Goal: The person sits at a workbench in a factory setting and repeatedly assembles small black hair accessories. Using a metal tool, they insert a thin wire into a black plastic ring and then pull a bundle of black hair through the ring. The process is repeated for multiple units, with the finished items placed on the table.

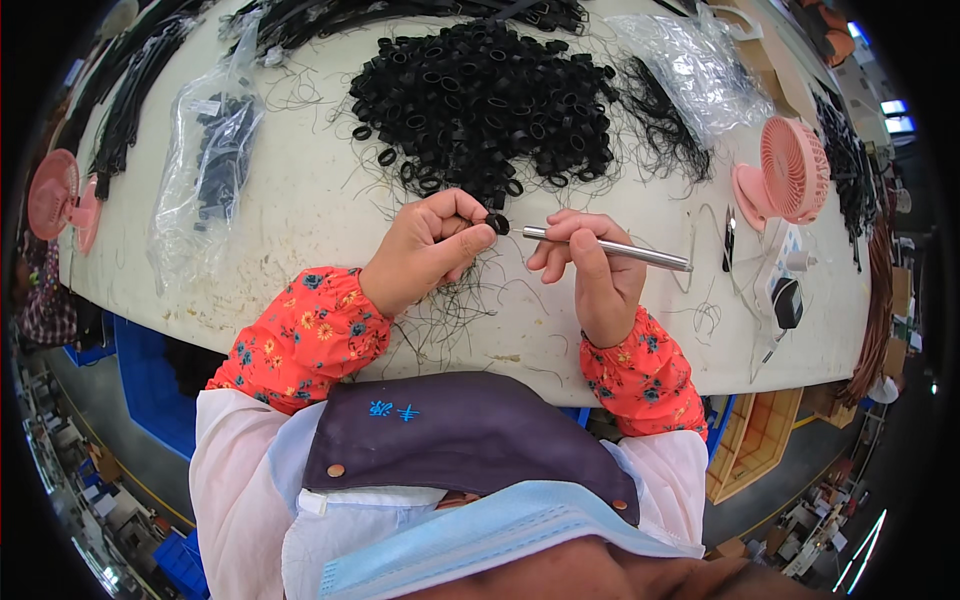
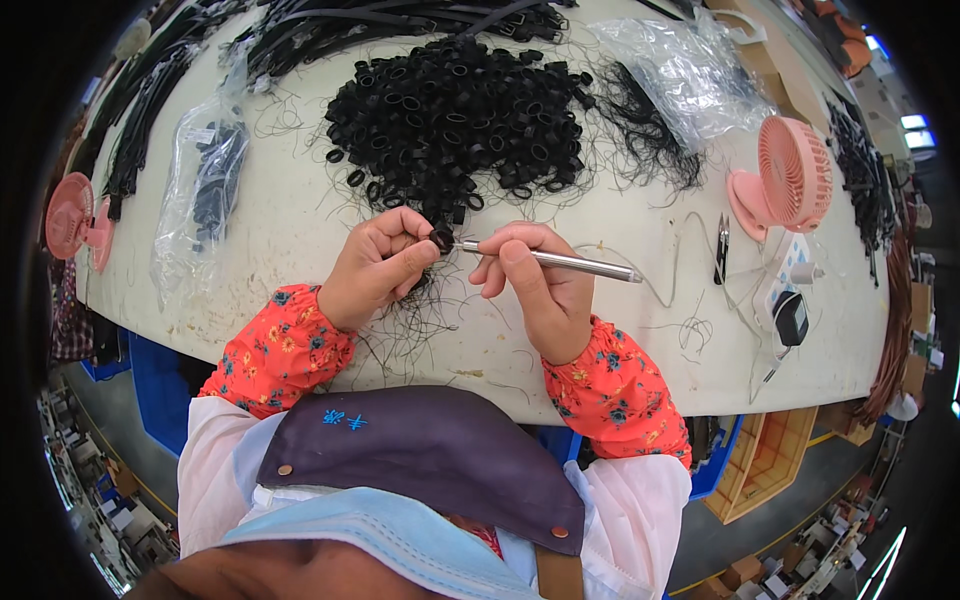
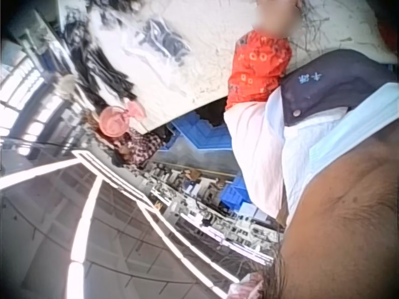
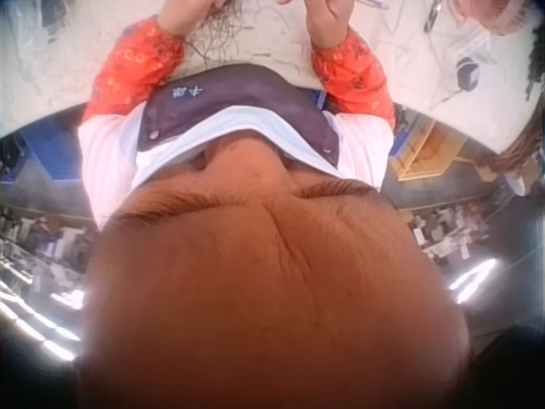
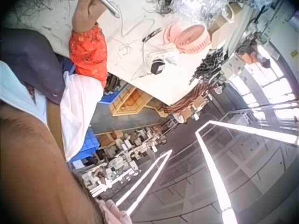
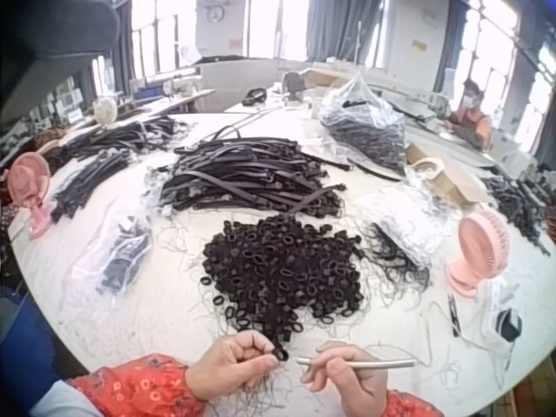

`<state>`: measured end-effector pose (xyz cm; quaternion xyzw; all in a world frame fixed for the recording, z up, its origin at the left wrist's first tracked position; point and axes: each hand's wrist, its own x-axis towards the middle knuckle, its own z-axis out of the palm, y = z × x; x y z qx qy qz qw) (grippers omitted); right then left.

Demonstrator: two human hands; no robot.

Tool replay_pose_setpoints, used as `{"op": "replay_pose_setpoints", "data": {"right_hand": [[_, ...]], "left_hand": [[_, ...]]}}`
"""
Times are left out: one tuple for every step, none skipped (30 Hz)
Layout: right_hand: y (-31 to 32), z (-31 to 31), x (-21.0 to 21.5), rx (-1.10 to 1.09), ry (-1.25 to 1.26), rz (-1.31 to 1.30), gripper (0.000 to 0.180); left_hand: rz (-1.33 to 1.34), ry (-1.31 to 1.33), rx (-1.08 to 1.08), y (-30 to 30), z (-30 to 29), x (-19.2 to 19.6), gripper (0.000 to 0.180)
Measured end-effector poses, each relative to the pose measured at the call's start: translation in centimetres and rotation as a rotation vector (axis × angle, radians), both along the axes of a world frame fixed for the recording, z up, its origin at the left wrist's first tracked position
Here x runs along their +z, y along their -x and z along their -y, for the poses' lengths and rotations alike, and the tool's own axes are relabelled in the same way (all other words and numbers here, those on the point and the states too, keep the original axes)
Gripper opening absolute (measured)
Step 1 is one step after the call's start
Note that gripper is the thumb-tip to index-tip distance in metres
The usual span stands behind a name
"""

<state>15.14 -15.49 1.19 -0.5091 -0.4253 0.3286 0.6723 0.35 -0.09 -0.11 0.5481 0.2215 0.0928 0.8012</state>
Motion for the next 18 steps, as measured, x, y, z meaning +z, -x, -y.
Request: {"op": "replay_pose_setpoints", "data": {"right_hand": [[0.1,-0.1,0.0,0.0,-0.002,-0.006,0.024],[0.2,-0.2,0.0,-0.001,-0.004,-0.011,0.024],[0.2,-0.2,-0.1,-0.002,-0.005,-0.017,0.023],[0.2,-0.2,0.0,-0.002,-0.003,-0.019,0.023],[0.2,-0.2,0.0,-0.001,-0.001,-0.021,0.023],[0.2,-0.2,0.0,0.0,0.001,-0.023,0.023],[0.2,-0.2,0.0,-0.001,-0.002,-0.022,0.023],[0.3,-0.2,0.1,-0.005,-0.005,-0.02,0.023],[0.3,-0.2,0.1,-0.008,-0.008,-0.019,0.023],[0.3,-0.2,0.0,-0.012,-0.014,-0.014,0.023],[0.3,-0.3,0.0,-0.016,-0.022,-0.01,0.024],[0.3,-0.3,-0.1,-0.019,-0.03,-0.006,0.024],[0.1,-0.2,-0.3,-0.022,-0.046,-0.002,0.024],[-0.1,-0.1,-0.4,-0.025,-0.06,0.003,0.024],[-0.3,0.0,-0.4,-0.029,-0.075,0.008,0.024],[-0.2,0.0,-0.3,-0.054,0.006,0.051,0.023],[0.0,-0.1,0.2,-0.075,0.086,0.094,0.023],[0.4,-0.3,0.8,-0.097,0.165,0.137,0.023]], "left_hand": [[-0.001,-0.01,-0.01,0.1,0.0,0.0,0.014],[-0.003,-0.019,-0.02,0.1,0.0,0.0,0.013],[-0.001,-0.023,-0.024,0.1,0.1,0.0,0.013],[0.001,-0.027,-0.027,0.1,0.1,-0.1,0.013],[0.003,-0.032,-0.029,0.1,0.1,-0.1,0.013],[0.004,-0.032,-0.032,0.1,0.1,-0.1,0.013],[0.006,-0.032,-0.036,0.1,0.1,-0.1,0.013],[0.008,-0.032,-0.04,0.1,0.1,-0.1,0.013],[0.004,-0.035,-0.046,0.1,0.1,-0.1,0.012],[0.0,-0.038,-0.052,0.1,0.1,-0.1,0.012],[-0.004,-0.042,-0.056,0.1,0.1,0.0,0.012],[-0.006,-0.046,-0.055,0.1,0.2,0.1,0.012],[-0.007,-0.05,-0.054,0.2,0.2,0.2,0.012],[-0.008,-0.054,-0.054,0.2,0.2,0.3,0.012],[0.012,-0.13,-0.064,0.2,0.2,0.2,0.012],[0.032,-0.205,-0.074,0.3,0.2,-0.1,0.012],[0.052,-0.282,-0.081,0.4,0.1,-0.4,0.013],[0.052,-0.283,-0.079,0.4,0.1,-0.4,0.013]]}}
